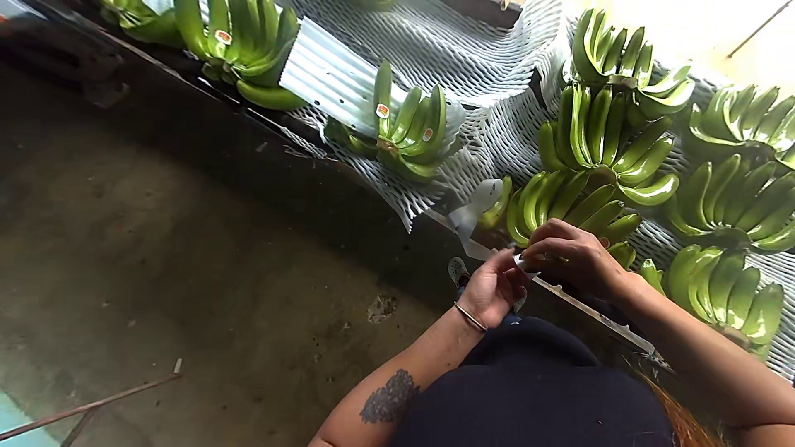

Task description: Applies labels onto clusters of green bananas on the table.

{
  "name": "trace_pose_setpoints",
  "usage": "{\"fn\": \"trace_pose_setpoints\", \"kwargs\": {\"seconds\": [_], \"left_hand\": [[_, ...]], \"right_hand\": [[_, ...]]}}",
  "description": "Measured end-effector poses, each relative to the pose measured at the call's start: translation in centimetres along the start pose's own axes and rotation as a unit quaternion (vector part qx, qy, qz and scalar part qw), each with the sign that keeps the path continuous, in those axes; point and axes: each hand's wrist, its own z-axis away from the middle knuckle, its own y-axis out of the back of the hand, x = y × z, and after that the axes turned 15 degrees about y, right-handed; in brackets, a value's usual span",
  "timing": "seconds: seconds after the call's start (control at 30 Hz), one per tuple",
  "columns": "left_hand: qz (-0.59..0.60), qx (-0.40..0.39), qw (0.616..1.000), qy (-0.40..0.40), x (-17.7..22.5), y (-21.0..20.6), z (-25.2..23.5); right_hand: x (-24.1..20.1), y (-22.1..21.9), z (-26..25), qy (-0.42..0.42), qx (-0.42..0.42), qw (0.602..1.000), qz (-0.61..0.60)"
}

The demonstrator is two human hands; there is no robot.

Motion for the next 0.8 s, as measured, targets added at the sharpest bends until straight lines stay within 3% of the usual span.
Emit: {"fn": "trace_pose_setpoints", "kwargs": {"seconds": [0.1,0.17,0.3,0.37,0.43,0.53,0.63,0.73,0.8], "left_hand": [[0.012,0.031,0.999,0.017,-0.3,0.0,-0.4],[0.013,0.053,0.998,-0.017,-0.5,0.4,-0.6],[0.006,0.138,0.965,-0.221,-0.2,1.8,0.0],[-0.01,0.152,0.933,-0.327,0.3,3.4,0.7],[-0.019,0.14,0.914,-0.381,1.0,4.5,1.7],[-0.015,0.115,0.908,-0.403,1.3,5.0,3.0],[-0.008,0.098,0.916,-0.389,0.9,4.8,3.0],[-0.006,0.067,0.937,-0.342,0.3,4.3,2.8],[-0.008,0.066,0.94,-0.334,0.1,3.7,2.6]], "right_hand": [[0.2,-0.9,0.7,0.024,0.017,1.0,0.01],[0.1,-1.2,0.8,0.034,0.041,0.999,-0.007],[1.8,1.4,-0.4,-0.012,0.076,0.996,-0.044],[6.0,2.7,0.1,-0.072,0.001,0.995,0.065],[10.0,3.1,0.7,-0.132,-0.123,0.971,0.156],[13.8,2.1,0.9,-0.125,-0.237,0.943,0.199],[15.3,0.9,0.1,-0.101,-0.282,0.927,0.226],[15.5,0.2,-0.2,-0.135,-0.257,0.91,0.295],[13.7,0.6,-0.6,-0.155,-0.162,0.926,0.303]]}}
